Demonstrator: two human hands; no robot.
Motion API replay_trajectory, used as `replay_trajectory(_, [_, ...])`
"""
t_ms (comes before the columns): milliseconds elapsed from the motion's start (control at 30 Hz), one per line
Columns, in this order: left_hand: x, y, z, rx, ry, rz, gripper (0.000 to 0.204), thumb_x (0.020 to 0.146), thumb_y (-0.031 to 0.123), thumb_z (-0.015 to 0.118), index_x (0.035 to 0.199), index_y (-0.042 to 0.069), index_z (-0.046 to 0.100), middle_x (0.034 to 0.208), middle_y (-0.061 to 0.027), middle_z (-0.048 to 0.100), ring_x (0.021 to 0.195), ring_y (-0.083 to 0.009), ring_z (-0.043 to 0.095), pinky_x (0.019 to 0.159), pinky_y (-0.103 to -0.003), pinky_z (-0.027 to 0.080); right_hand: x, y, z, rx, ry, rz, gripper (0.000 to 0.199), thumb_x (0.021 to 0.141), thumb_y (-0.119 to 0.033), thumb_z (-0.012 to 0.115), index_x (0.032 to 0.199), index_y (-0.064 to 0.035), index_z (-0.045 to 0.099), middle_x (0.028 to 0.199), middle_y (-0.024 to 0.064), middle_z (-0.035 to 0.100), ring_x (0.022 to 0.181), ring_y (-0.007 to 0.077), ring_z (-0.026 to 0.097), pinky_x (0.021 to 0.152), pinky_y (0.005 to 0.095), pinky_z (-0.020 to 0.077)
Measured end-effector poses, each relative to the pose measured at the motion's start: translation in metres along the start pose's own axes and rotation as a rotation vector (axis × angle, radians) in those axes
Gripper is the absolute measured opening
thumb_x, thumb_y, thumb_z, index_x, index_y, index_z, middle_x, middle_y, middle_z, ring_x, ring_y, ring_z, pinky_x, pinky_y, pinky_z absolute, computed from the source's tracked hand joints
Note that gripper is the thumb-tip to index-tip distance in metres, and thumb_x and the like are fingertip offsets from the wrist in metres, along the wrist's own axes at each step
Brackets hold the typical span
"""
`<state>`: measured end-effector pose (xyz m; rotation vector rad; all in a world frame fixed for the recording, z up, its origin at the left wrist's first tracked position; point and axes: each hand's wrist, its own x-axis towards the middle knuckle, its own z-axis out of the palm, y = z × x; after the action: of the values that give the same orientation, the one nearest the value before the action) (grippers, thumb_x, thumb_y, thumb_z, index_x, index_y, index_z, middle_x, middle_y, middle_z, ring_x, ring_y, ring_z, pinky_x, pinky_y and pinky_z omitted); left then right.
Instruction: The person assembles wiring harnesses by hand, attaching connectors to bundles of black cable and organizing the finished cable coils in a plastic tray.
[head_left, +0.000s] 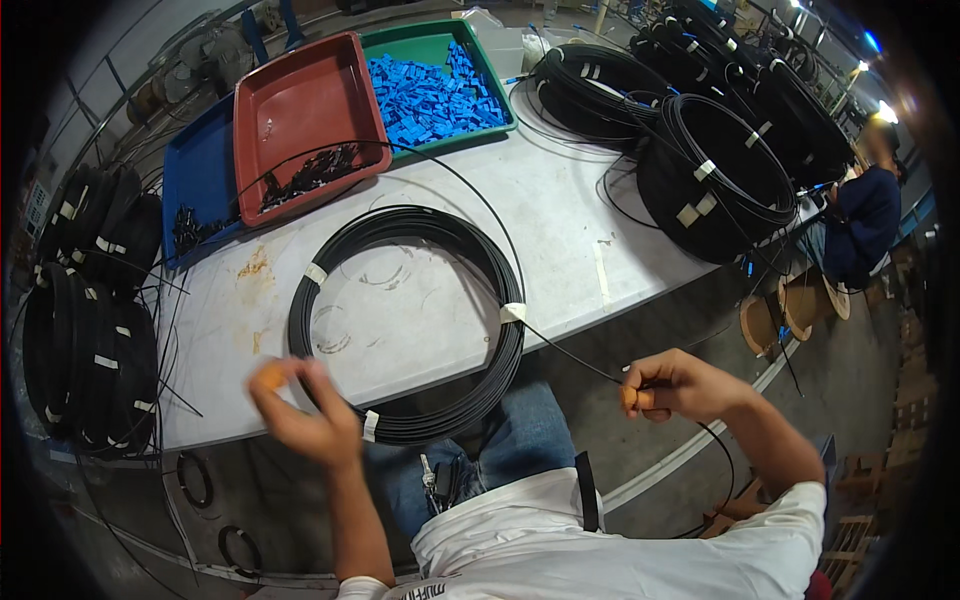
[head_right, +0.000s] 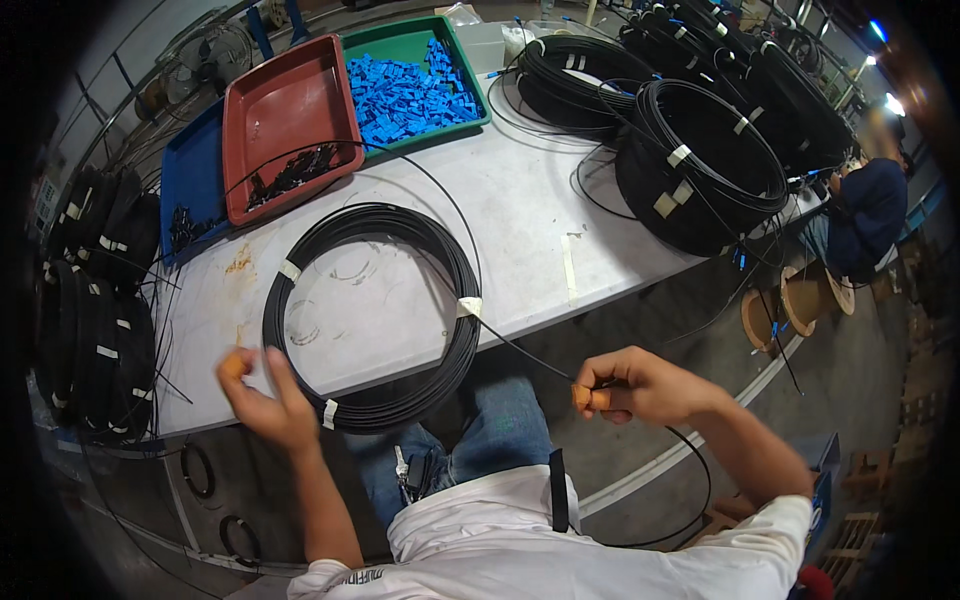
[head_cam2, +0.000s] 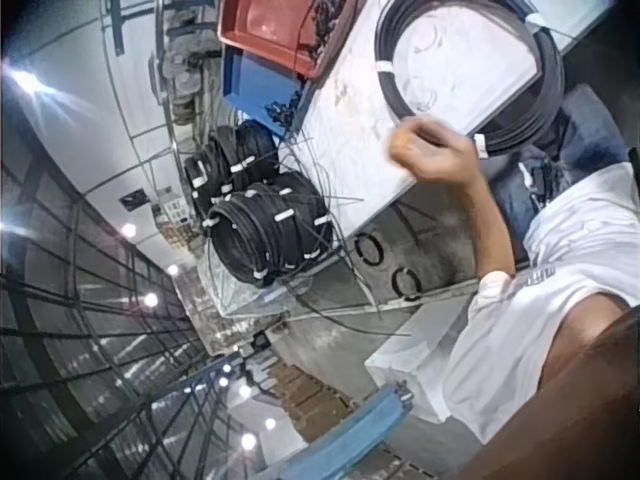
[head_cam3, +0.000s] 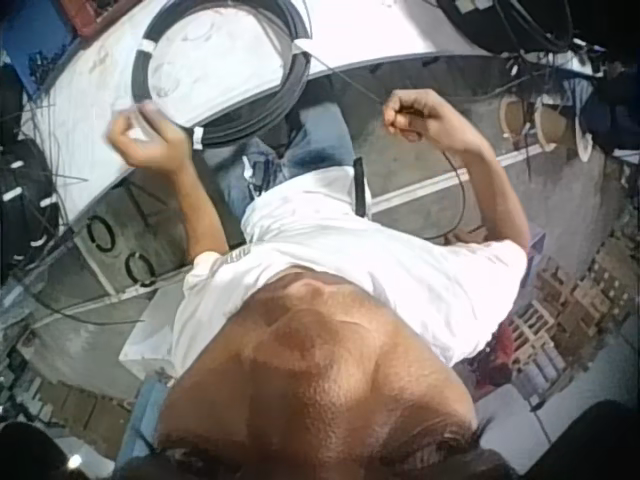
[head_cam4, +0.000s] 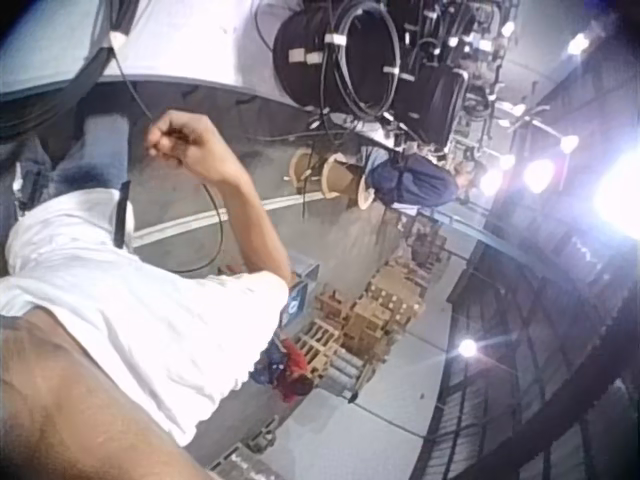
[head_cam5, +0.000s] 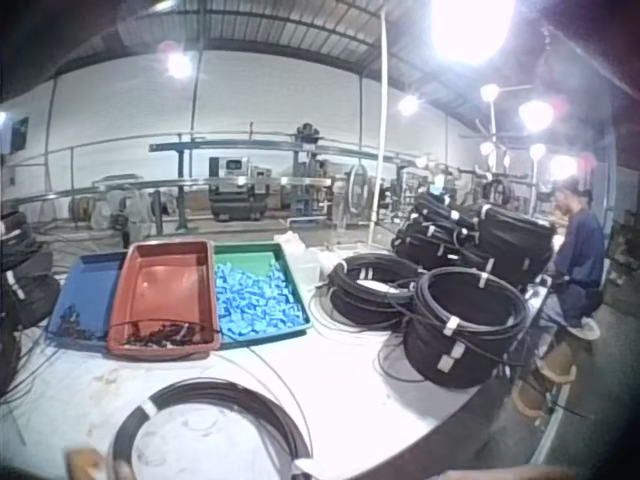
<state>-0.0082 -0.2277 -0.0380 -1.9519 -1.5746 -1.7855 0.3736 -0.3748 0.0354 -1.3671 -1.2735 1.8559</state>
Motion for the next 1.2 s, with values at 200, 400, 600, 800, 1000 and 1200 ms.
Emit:
replay_trajectory(200, [-0.143,0.161,0.024,-1.453,-1.684,-0.529,0.098,0.089,0.039,0.077,0.158,0.003,0.017,0.161,-0.0189,0.032,0.153,-0.0301,0.027,0.123,-0.046,0.023,0.006,-0.035,-0.008,0.326,-0.045,0.212,0.013,0.1,0.004,0.057,0.109,-0.0007,0.065,0.091,0.0072,0.066,0.062,0.0071,0.044,0.057,0.0231,0.0376])
replay_trajectory(400, [-0.214,0.31,0.016,-2.512,-1.68,-0.944,0.117,0.092,0.034,0.076,0.16,0.011,-0.017,0.168,-0.0172,0.009,0.158,-0.0257,0.001,0.126,-0.043,0.005,0.004,-0.04,0.004,0.353,0.109,0.189,0.011,0.099,-0.002,0.062,0.109,-0.0046,0.064,0.091,0.0079,0.067,0.062,0.007,0.045,0.056,0.023,0.0364])
replay_trajectory(600, [-0.191,0.303,-0.006,-1.574,-1.622,-1.747,0.065,0.101,0.017,0.064,0.142,0.017,0.014,0.089,-0.0074,0.052,0.043,-0.009,0.038,0.042,-0.029,0.034,0.011,-0.026,-0.01,0.096,0.14,0.118,0.014,0.097,-0.003,0.068,0.11,-0.0063,0.065,0.096,-0.0011,0.062,0.064,0.0032,0.044,0.054,0.0216,0.0344])
replay_trajectory(800, [-0.162,0.224,-0.04,-1.496,-1.217,-1.623,0.054,0.103,0.013,0.061,0.138,0.021,0.02,0.091,-0.0085,0.057,0.04,-0.0112,0.04,0.041,-0.03,0.039,0.045,0.008,-0.016,0.182,0.154,-0.054,0.019,0.099,-0.002,0.065,0.115,-0.0066,0.059,0.089,-0.0018,0.056,0.06,0.0035,0.039,0.053,0.0211,0.0337])
replay_trajectory(1000, [-0.105,0.093,-0.076,-1.893,-0.969,-1.593,0.016,0.105,0.009,0.05,0.121,0.008,0.051,0.085,-0.0088,0.057,0.042,-0.0153,0.058,0.036,-0.027,0.048,0.082,0.016,0.018,0.478,0.127,-0.16,0.03,0.101,0.004,0.055,0.129,-0.004,0.046,0.094,0.0061,0.056,0.072,0.0135,0.052,0.076,0.0346,0.055])
replay_trajectory(1200, [-0.078,0.003,-0.105,-2.872,-0.325,-1.461,0.053,0.096,-0.004,0.045,0.148,-0.005,0.038,0.124,-0.0272,0.058,0.091,-0.0316,0.075,0.071,-0.035,0.067,0.11,0.004,0.086,0.659,0.281,-0.279,0.041,0.101,0.007,0.052,0.138,0.0009,0.035,0.099,0.015,0.059,0.097,0.0296,0.069,0.091,0.0423,0.0618])
